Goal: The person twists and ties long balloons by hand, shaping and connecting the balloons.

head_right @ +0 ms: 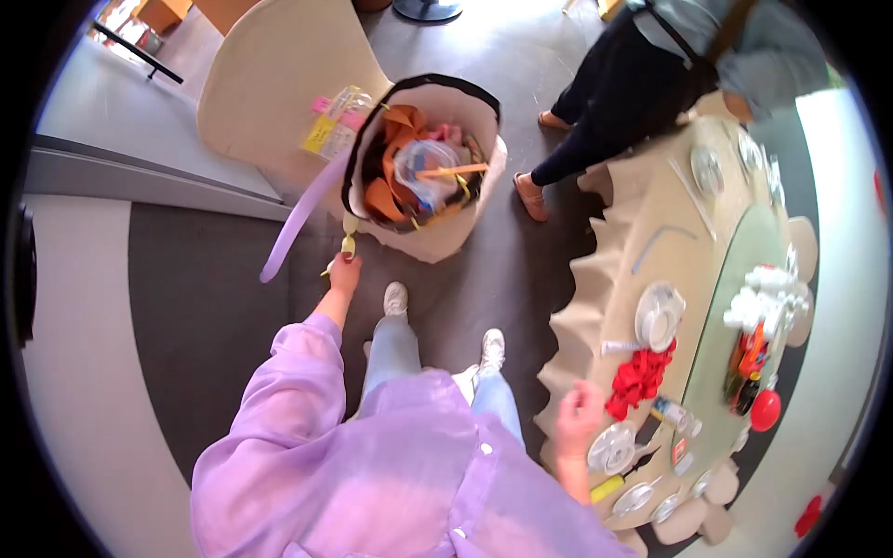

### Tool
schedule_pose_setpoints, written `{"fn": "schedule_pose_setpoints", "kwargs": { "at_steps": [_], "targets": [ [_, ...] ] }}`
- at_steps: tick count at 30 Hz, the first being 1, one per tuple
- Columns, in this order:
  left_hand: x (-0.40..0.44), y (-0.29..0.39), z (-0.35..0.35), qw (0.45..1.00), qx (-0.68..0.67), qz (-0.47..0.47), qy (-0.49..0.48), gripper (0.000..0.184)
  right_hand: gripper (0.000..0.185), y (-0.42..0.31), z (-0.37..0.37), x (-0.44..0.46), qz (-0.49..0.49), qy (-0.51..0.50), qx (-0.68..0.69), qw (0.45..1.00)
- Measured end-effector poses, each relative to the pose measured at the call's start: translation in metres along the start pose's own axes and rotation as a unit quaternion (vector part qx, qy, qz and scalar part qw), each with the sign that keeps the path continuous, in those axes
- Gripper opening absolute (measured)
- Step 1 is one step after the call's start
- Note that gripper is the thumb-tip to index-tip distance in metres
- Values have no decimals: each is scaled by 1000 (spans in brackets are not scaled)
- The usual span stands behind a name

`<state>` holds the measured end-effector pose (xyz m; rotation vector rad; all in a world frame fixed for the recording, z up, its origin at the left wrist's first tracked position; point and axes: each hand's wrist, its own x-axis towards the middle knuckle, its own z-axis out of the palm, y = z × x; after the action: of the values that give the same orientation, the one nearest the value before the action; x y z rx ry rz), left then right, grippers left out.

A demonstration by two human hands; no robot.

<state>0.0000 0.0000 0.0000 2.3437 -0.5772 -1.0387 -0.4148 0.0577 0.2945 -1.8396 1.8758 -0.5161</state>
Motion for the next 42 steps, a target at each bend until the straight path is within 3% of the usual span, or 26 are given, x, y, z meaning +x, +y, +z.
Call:
{"fn": "schedule_pose_setpoints", "kwargs": {
  "at_steps": [2,3,5,6,11,13,15,17,21,23,25,26,27,28,29,31,36,37,39,42],
  "targets": [
    [-4,31,55,997,-40,26,58,57,19,10,-22,10,-23,-35,-21,999],
    [90,-24,-68,996,16,2,88,57,19,-75,97,5,3,-134,53,990],
    [134,11,-50,988,83,27,126,59,19,-88,123,22,30,-163,49,985],
    [127,14,-12,993,68,11,101,60,19,-80,110,23,61,-182,2,981],
    [160,1,-12,999,29,37,-11,58,17,-103,125,32,100,-218,-41,970],
    [154,-5,-10,987,-40,78,-137,52,16,-116,126,40,100,-231,-34,967],
    [127,-12,-12,974,-75,105,-185,46,16,-130,135,54,97,-242,-15,965],
    [83,10,-50,936,-232,14,-264,33,16,-149,158,72,63,-300,31,951],
    [-3,33,-113,797,-446,-176,-367,31,27,-213,208,117,-51,-354,45,933],
    [-43,37,-146,731,-497,-245,-399,42,38,-237,235,130,2,-353,69,933],
    [-77,37,-176,651,-558,-240,-455,43,49,-237,273,137,88,-396,161,900],
    [-95,47,-195,652,-550,-234,-467,47,49,-249,279,137,88,-400,164,898],
    [-110,48,-209,633,-555,-231,-488,50,52,-261,285,138,196,-437,249,842],
    [-123,45,-219,639,-533,-220,-509,51,56,-272,291,138,300,-465,326,767],
    [-135,40,-225,643,-512,-207,-531,52,56,-276,299,137,298,-471,326,764],
    [-156,25,-240,661,-467,-208,-550,53,47,-291,311,140,326,-506,399,692],
    [-179,-16,-273,736,-291,-203,-576,50,34,-308,307,117,333,-565,396,642],
    [-180,-16,-284,736,-332,-203,-554,51,35,-308,303,102,339,-585,406,615],
    [-169,-15,-281,844,-289,-201,-405,46,34,-300,286,69,310,-588,425,614],
    [-152,12,-281,886,-383,-150,-214,45,40,-306,245,34,178,-635,415,627]
  ]
}}
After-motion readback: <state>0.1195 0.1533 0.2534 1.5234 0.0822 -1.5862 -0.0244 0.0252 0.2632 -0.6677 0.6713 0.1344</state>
